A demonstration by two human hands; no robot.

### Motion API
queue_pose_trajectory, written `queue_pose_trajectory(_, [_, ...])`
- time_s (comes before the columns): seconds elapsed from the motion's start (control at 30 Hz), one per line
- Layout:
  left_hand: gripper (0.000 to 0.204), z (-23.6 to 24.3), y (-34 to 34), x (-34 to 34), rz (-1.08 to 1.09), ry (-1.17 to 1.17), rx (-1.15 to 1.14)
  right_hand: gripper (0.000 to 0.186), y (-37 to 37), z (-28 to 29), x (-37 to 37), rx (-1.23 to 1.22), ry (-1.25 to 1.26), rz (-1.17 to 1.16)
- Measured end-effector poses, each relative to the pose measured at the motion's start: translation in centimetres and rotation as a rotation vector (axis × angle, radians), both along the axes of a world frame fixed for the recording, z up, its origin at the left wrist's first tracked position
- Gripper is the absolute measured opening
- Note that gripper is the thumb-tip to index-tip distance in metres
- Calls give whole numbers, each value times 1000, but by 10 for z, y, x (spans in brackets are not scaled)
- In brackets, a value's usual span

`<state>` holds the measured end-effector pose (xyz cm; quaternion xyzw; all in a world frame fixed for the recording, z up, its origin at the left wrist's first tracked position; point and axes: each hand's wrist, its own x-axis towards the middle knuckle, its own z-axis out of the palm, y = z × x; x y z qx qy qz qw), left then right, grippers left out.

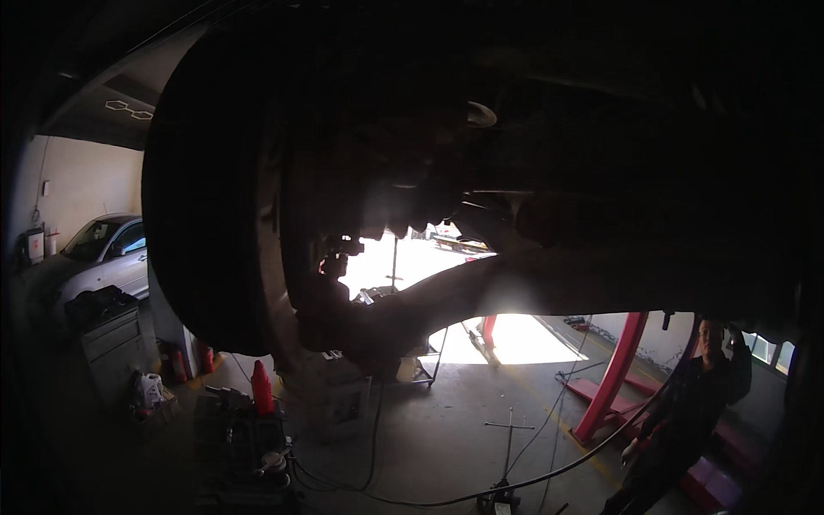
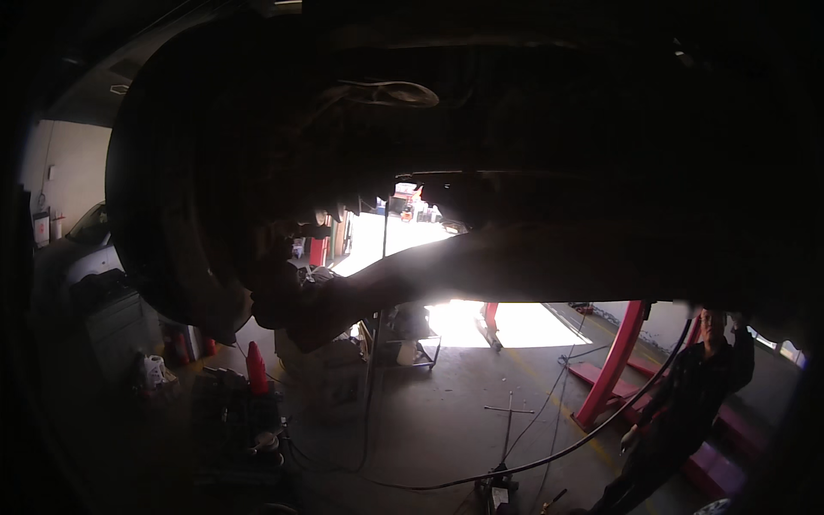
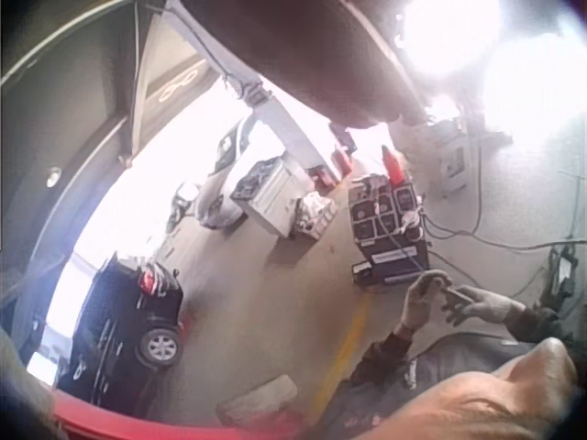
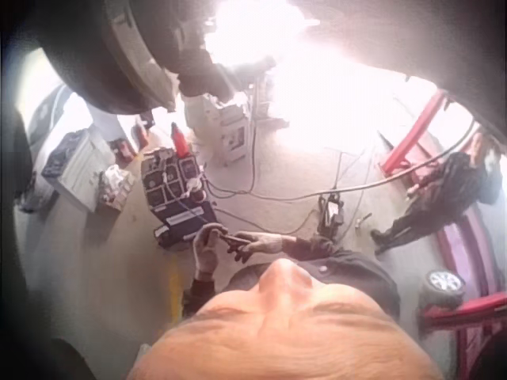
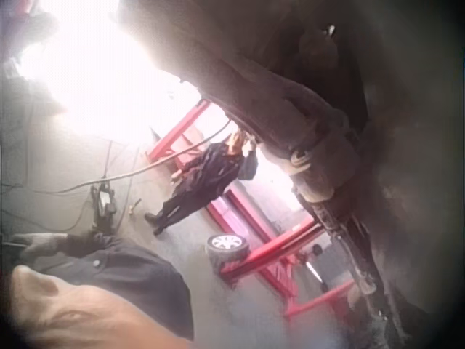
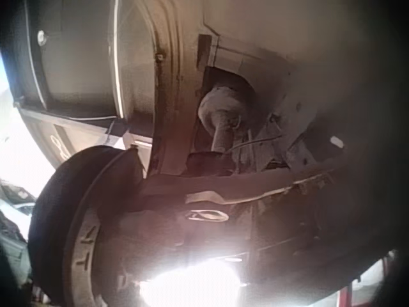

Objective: The person works under a lifted vehicle, using a wrench to loosen and tighten bolts on the suspension assembly. They remove a bolt and reposition a metal bracket, then continue tightening components near the brake rotor. The person briefly walks to a tool cart to retrieve a tool before returning to the undercarriage to continue the repair.

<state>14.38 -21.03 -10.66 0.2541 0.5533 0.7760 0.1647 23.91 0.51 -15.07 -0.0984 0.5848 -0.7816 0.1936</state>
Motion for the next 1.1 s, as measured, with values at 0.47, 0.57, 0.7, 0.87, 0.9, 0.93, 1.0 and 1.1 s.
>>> queue_pose_trajectory(0.47, [17, 41, 42, -42, -761, 135, -109, 48, -91, 17, 76, -32, -6, -816])
queue_pose_trajectory(0.57, [17, 41, 50, -32, -829, 118, -134, 47, -97, 25, 98, -14, -27, -913])
queue_pose_trajectory(0.7, [18, 33, 66, -17, -881, -7, -130, 45, -96, 36, 119, 18, -44, -1009])
queue_pose_trajectory(0.87, [22, 25, 85, -17, -887, -71, -68, 43, -89, 43, 134, 59, -84, -1057])
queue_pose_trajectory(0.9, [23, 24, 86, -15, -888, -87, -49, 43, -89, 44, 135, 68, -95, -1038])
queue_pose_trajectory(0.93, [23, 24, 89, -15, -893, -103, -22, 42, -86, 44, 137, 81, -109, -1020])
queue_pose_trajectory(1.0, [25, 25, 93, -11, -884, -120, -8, 42, -78, 44, 139, 101, -138, -995])
queue_pose_trajectory(1.1, [25, 29, 98, -6, -885, -145, -18, 41, -63, 47, 137, 136, -154, -960])
